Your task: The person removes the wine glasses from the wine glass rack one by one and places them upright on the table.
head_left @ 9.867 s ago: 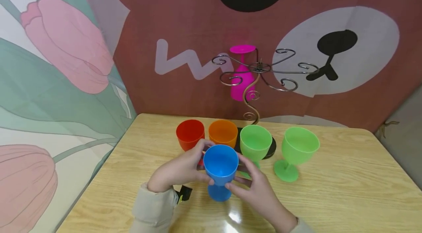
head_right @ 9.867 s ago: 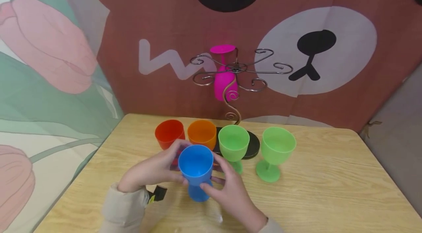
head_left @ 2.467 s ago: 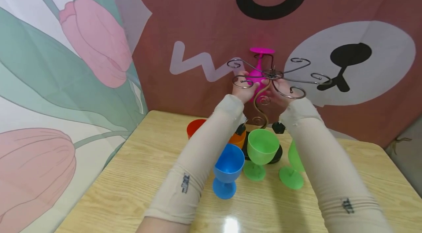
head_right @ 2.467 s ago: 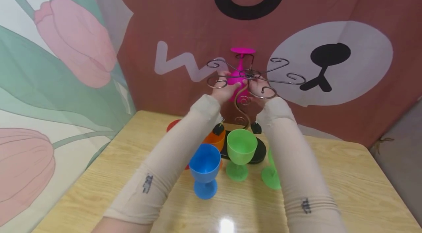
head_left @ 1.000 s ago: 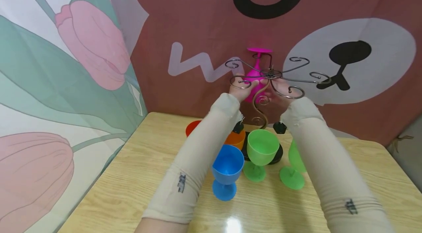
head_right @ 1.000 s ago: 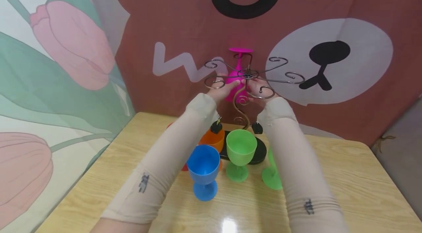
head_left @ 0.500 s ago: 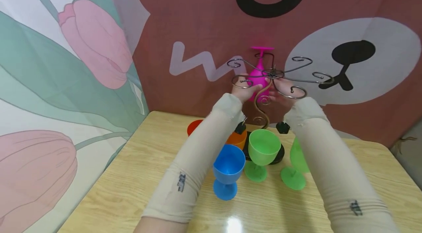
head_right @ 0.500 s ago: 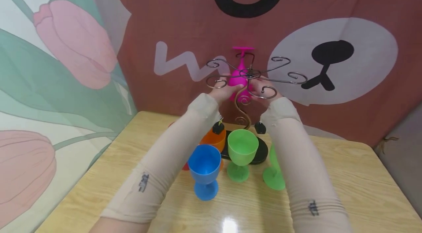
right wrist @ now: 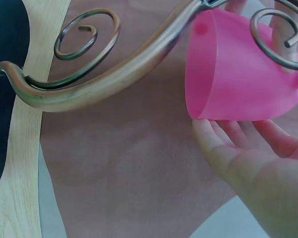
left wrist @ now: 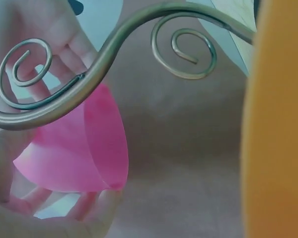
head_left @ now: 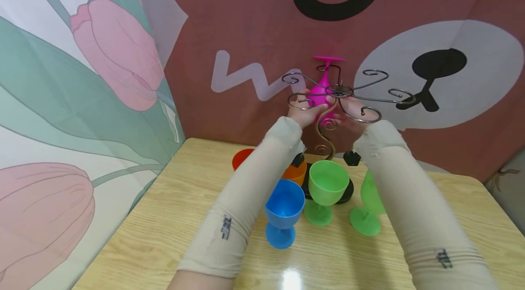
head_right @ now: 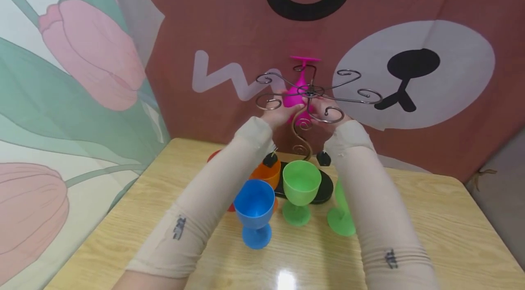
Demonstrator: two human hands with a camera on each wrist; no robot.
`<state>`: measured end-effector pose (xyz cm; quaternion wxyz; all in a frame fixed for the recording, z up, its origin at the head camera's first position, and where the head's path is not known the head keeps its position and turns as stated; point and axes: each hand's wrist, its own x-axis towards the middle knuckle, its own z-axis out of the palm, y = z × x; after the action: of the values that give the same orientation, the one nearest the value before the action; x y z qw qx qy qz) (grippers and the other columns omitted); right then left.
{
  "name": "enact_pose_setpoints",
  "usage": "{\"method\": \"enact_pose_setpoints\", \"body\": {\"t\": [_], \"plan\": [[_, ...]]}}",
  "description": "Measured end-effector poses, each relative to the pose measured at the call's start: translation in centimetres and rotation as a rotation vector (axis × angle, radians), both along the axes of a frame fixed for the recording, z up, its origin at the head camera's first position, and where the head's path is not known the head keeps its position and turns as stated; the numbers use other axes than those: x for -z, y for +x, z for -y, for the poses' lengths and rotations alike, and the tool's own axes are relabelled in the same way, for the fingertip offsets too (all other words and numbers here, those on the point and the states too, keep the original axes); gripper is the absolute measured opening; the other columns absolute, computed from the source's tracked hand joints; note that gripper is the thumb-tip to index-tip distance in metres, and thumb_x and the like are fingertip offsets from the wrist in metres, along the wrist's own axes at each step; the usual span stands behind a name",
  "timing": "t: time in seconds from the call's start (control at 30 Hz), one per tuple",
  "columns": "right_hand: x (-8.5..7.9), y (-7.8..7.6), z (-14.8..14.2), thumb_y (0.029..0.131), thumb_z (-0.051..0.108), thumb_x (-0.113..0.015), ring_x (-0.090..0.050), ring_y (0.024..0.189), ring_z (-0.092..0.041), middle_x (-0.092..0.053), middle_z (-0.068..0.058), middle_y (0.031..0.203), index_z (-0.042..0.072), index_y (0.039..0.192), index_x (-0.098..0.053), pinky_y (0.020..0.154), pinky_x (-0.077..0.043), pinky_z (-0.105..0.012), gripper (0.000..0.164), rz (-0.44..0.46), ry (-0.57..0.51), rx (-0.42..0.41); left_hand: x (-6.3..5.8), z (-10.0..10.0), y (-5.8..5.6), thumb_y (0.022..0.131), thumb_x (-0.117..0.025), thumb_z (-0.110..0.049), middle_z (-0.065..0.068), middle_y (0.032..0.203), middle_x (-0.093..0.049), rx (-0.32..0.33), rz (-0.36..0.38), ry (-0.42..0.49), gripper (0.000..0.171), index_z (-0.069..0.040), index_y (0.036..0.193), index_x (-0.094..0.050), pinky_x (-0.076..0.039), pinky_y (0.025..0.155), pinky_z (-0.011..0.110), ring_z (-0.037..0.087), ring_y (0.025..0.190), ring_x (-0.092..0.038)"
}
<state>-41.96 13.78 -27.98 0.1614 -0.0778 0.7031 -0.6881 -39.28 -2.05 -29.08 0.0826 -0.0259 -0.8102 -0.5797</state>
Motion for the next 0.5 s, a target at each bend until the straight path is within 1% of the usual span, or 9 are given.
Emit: {"method": "enact_pose_setpoints", "body": {"t": [0.07,0.1,0.13,0.2,0.23,0.27,0.37,0.43,0.5], "plan": [[-0.2,0.2,-0.1,0.104,0.028,-0.056,-0.063,0.074,-0.002,-0.067,0.011,0.084,0.010,0.121,-0.050,0.064,-0.054,-0.016,0.026,-0.005,0.027,0.009,-0.6,0.0,0.9,0.094,-0.075,-0.023,0.014,0.136,-0.061,0.006,-0.011,-0.044,0.068,-0.008,0.150,-0.040,-0.048,0.100,0.028,0.027,0.119,-0.059],[-0.2,0.3,-0.1,0.104,0.029,-0.056,-0.063,0.073,-0.002,-0.066,0.011,0.083,0.010,0.122,-0.050,0.065,-0.053,-0.015,0.027,-0.008,0.046,0.019,-1.0,-0.1,1.5,0.095,-0.073,-0.023,0.014,0.136,-0.060,0.009,-0.013,-0.063,0.067,-0.008,0.151,-0.040,-0.048,0.101,0.029,0.027,0.119,-0.058],[-0.2,0.2,-0.2,0.104,0.030,-0.055,-0.062,0.073,-0.001,-0.066,0.012,0.082,0.012,0.120,-0.050,0.066,-0.054,-0.015,0.024,-0.009,0.060,0.019,-1.4,-0.1,1.9,0.096,-0.072,-0.026,0.013,0.137,-0.059,0.004,-0.004,-0.097,0.067,-0.010,0.152,-0.039,-0.048,0.102,0.031,0.028,0.120,-0.058],[-0.1,0.2,-0.4,0.107,0.027,-0.047,-0.061,0.072,-0.001,-0.064,0.012,0.082,0.013,0.119,-0.051,0.068,-0.054,-0.015,0.019,-0.010,0.062,0.004,-1.8,-0.1,2.4,0.095,-0.072,-0.033,0.011,0.138,-0.059,-0.015,0.007,-0.183,0.068,-0.015,0.152,-0.039,-0.047,0.102,0.034,0.030,0.120,-0.057],[-0.1,0.2,-0.5,0.109,0.026,-0.044,-0.060,0.072,-0.001,-0.064,0.011,0.083,0.014,0.119,-0.050,0.069,-0.054,-0.015,0.017,-0.004,0.050,0.001,-1.8,-0.1,2.2,0.094,-0.072,-0.037,0.009,0.138,-0.059,-0.029,0.010,-0.228,0.068,-0.018,0.152,-0.040,-0.047,0.101,0.035,0.030,0.121,-0.056],[-0.1,0.2,-0.5,0.110,0.025,-0.040,-0.060,0.071,-0.002,-0.063,0.010,0.083,0.014,0.119,-0.050,0.069,-0.054,-0.016,0.018,0.006,0.030,-0.006,-1.6,-0.1,1.8,0.093,-0.073,-0.042,0.007,0.139,-0.058,-0.044,0.013,-0.271,0.070,-0.021,0.151,-0.040,-0.047,0.101,0.036,0.030,0.122,-0.056],[-0.2,0.3,-0.7,0.112,0.023,-0.028,-0.060,0.074,-0.003,-0.062,0.009,0.086,0.015,0.115,-0.049,0.072,-0.053,-0.017,0.023,0.019,-0.009,-0.039,-0.7,0.0,0.2,0.089,-0.074,-0.053,0.003,0.139,-0.058,-0.068,0.013,-0.363,0.073,-0.029,0.150,-0.040,-0.047,0.100,0.039,0.031,0.122,-0.055],[-0.2,0.5,-0.7,0.112,0.024,-0.028,-0.060,0.077,-0.004,-0.062,0.009,0.089,0.014,0.117,-0.047,0.072,-0.053,-0.018,0.022,0.014,-0.022,-0.050,-0.1,0.1,-0.7,0.088,-0.074,-0.055,0.003,0.137,-0.058,-0.059,0.000,-0.375,0.073,-0.031,0.148,-0.040,-0.048,0.098,0.039,0.030,0.120,-0.056],[-0.2,0.6,-0.9,0.112,0.024,-0.031,-0.061,0.080,-0.004,-0.063,0.009,0.091,0.014,0.118,-0.047,0.072,-0.053,-0.018,0.020,-0.005,-0.017,-0.065,0.1,0.2,-1.0,0.088,-0.075,-0.052,0.006,0.137,-0.057,-0.039,-0.011,-0.357,0.072,-0.031,0.148,-0.041,-0.049,0.096,0.038,0.030,0.118,-0.057]]}}
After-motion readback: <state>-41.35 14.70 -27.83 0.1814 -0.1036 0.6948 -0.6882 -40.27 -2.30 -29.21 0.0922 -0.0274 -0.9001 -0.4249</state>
